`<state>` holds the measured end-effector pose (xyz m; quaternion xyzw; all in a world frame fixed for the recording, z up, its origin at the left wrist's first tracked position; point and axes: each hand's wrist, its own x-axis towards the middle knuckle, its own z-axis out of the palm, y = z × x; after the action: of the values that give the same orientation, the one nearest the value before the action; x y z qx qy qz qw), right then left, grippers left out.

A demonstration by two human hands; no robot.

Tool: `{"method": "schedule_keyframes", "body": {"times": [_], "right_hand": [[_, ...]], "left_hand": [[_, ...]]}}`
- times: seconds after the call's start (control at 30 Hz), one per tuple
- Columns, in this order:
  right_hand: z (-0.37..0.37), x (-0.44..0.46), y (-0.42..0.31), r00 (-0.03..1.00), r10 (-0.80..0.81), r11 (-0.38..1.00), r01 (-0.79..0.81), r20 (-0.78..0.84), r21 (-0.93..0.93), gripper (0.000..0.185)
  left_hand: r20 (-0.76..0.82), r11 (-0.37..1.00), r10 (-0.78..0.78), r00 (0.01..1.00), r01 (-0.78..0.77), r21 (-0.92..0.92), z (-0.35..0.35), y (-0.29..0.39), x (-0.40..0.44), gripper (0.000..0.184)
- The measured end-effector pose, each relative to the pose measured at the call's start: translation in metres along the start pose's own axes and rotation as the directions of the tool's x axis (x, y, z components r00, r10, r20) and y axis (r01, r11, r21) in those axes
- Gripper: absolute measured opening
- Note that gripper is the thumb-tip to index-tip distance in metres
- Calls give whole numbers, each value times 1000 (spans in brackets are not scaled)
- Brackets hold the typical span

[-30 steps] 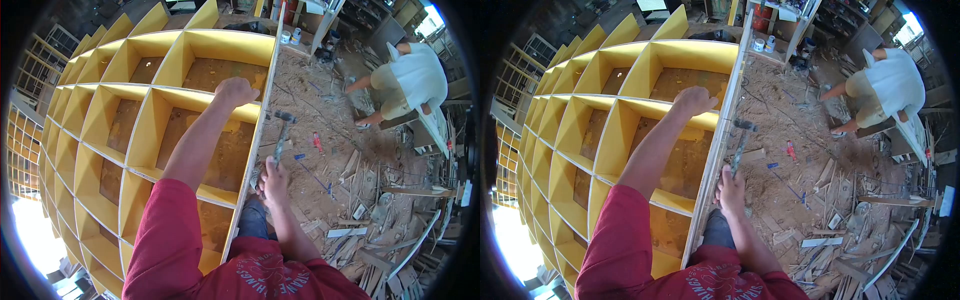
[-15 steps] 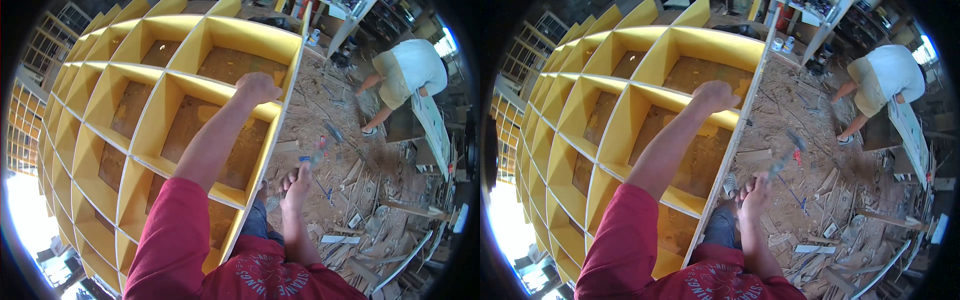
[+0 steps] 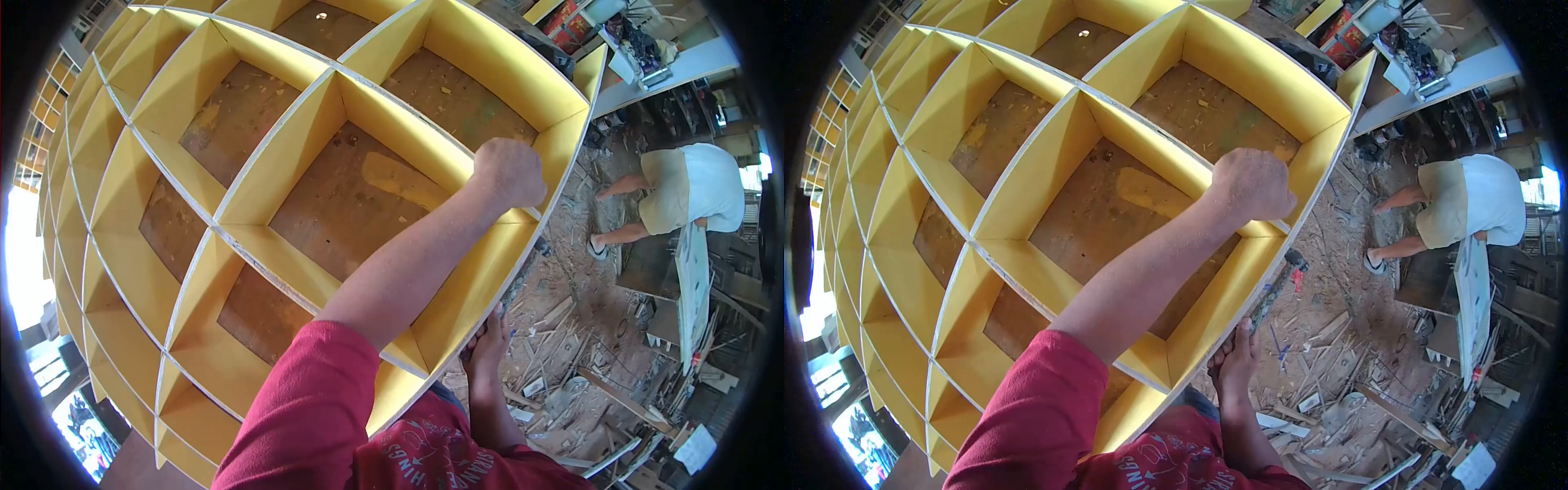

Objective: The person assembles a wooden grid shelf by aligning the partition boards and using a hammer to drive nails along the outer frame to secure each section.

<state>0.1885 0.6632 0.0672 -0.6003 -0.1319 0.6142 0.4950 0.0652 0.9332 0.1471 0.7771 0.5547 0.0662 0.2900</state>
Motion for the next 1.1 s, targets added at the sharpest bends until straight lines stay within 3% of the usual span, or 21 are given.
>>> {"method": "schedule_keyframes", "body": {"times": [0.23,0.3,0.37,0.47,0.57,0.6,0.63,0.7,0.8,0.87,0.97,1.0,1.03,1.07,1.1], "right_hand": [[9,18,-2,991,-134,981,136,25,-139,25],[7,22,-7,993,-117,991,118,20,-56,28],[12,17,-17,999,-27,979,33,-36,202,33],[11,6,-15,985,-83,953,123,-153,276,38],[14,-13,-5,969,-130,982,154,-208,106,40],[6,-15,0,988,-147,989,147,-43,19,41],[2,-15,2,998,-69,995,69,-3,-77,42],[-10,-16,-11,996,-94,995,94,3,-16,42],[-40,-25,-43,973,-144,960,182,-181,213,38],[-64,-26,-72,907,-181,816,354,-380,457,38],[-63,-4,-61,742,-241,706,576,-625,412,38],[-53,8,-5,771,-385,832,528,-507,171,37],[-42,19,50,772,-516,850,517,-371,-105,37],[-21,-18,7,950,-291,949,301,-110,95,38],[1,-56,-39,986,-22,990,-2,167,144,40]], "left_hand": [[79,999,24,997,-22,-29,-3,-2,6,38],[124,999,14,992,-10,-32,-7,-1,5,39],[155,998,-46,987,51,-29,-11,3,5,42],[191,992,-124,974,123,14,-9,10,10,46],[232,988,-156,960,148,54,-16,20,8,52],[226,985,-169,959,154,80,-13,21,10,53],[217,981,-181,959,161,107,-6,21,14,53],[211,971,-212,954,181,156,0,22,18,52],[210,965,-222,952,184,187,7,20,23,50],[172,965,-202,964,165,206,14,16,30,50],[171,961,-209,963,169,220,12,19,28,51],[184,960,-213,960,171,223,11,23,27,52],[180,965,-189,965,149,214,12,24,29,51],[173,969,-169,970,132,207,14,18,33,51],[169,971,-160,973,124,205,19,12,34,50]]}}
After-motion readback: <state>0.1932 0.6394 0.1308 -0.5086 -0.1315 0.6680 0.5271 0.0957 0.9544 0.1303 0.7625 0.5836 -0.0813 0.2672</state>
